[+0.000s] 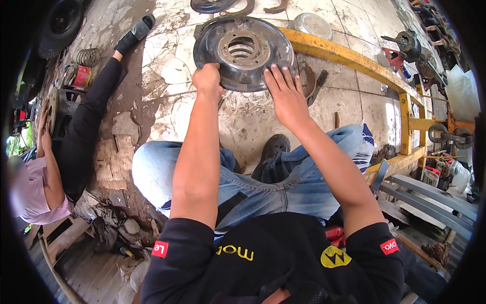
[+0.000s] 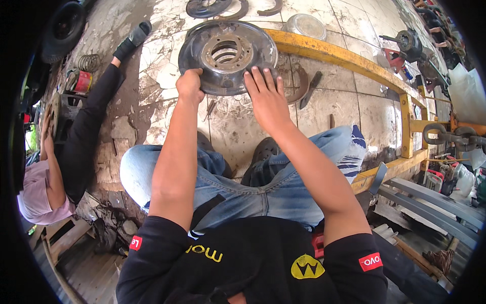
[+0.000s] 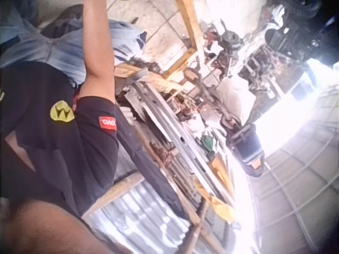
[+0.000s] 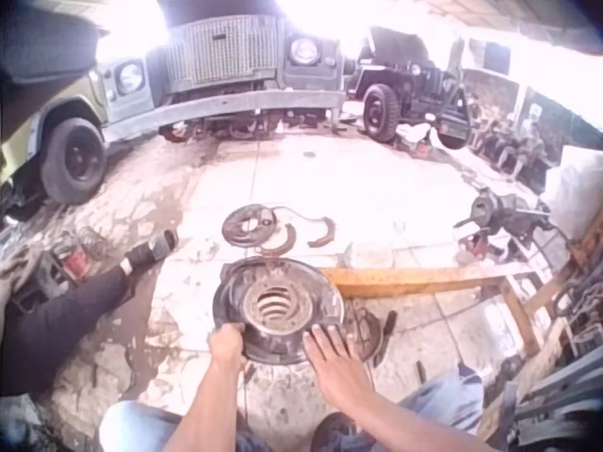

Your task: The person scrubs the surface of a brake drum with a wire brush while sitting on the floor. They rotate the drum to clean different sections, focusing on the inner and outer surfaces.

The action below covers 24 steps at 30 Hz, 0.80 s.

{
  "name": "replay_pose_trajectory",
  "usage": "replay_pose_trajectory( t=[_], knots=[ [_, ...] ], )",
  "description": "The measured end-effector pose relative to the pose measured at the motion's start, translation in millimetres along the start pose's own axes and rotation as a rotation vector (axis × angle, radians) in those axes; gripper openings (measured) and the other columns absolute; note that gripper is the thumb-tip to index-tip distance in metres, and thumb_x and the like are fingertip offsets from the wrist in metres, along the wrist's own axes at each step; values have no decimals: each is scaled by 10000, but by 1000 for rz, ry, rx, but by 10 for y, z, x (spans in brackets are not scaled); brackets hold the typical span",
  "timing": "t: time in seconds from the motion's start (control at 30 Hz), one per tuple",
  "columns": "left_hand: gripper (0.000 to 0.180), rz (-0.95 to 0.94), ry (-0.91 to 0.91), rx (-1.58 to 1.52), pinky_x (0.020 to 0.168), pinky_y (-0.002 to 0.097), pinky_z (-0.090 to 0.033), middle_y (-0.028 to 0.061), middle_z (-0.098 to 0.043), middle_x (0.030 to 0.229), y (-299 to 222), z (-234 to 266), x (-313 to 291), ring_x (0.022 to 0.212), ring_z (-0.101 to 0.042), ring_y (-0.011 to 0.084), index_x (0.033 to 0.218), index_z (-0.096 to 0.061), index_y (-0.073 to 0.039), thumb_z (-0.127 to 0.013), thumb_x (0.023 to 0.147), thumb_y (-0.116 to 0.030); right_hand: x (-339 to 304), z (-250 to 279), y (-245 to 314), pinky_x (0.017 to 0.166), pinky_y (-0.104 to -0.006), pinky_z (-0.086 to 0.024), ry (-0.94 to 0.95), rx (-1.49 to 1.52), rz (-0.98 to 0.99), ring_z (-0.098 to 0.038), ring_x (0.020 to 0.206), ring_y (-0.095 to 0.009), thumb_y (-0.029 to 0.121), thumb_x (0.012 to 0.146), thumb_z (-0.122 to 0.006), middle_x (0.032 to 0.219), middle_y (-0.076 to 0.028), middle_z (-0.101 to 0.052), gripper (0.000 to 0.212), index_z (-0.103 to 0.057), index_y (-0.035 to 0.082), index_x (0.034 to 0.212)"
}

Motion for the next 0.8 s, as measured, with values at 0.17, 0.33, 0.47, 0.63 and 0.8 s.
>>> replay_pose_trajectory(
  t=[0.17,0.33,0.47,0.63,0.8],
  knots=[
    [347,7,-46,16,845,438,-543,257,-602,1152,-56,-7,-87,994,-635,334,1141,-535,162,-620,843,6,22,-71,60,1169,-574,-242,27,38,-58,-293,1456,-338,9,897,-496,1578,-120,-315,603,-380,105,1481],
    [341,32,-19,21,856,449,-544,262,-609,1142,10,33,92,989,-643,349,1141,-535,163,-612,846,11,174,-106,-316,1195,-543,-232,4,-16,2,-305,1454,-337,15,933,-449,1564,-144,-342,542,-410,101,1467],
    [426,7,15,-17,794,471,-549,276,-605,1104,106,87,315,968,-640,364,1178,-489,158,-637,812,-2,301,275,-504,1217,-501,-223,-154,172,-157,-295,1459,-328,6,971,-373,1571,-125,-333,530,-389,127,1487],
    [416,8,32,-39,794,488,-550,279,-606,1092,29,-2,139,950,-641,364,1171,-496,165,-636,813,5,200,-40,-433,1209,-441,-273,43,2,359,-377,1417,-310,28,974,-412,1540,-149,-382,513,-393,103,1481],
    [347,7,56,-29,881,424,-538,254,-618,1137,-12,56,152,980,-652,345,1146,-544,157,-623,845,4,392,181,-867,1179,-422,-325,-107,63,78,-429,1386,-281,-15,940,-445,1503,-122,-444,550,-424,134,1469]
  ],
)
Point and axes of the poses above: each hand's wrist, its own x-axis towards the middle knuckle, its own z-axis out of the back of the hand, y = z × x, the point moved 6 cm from there along x, towards the middle knuckle
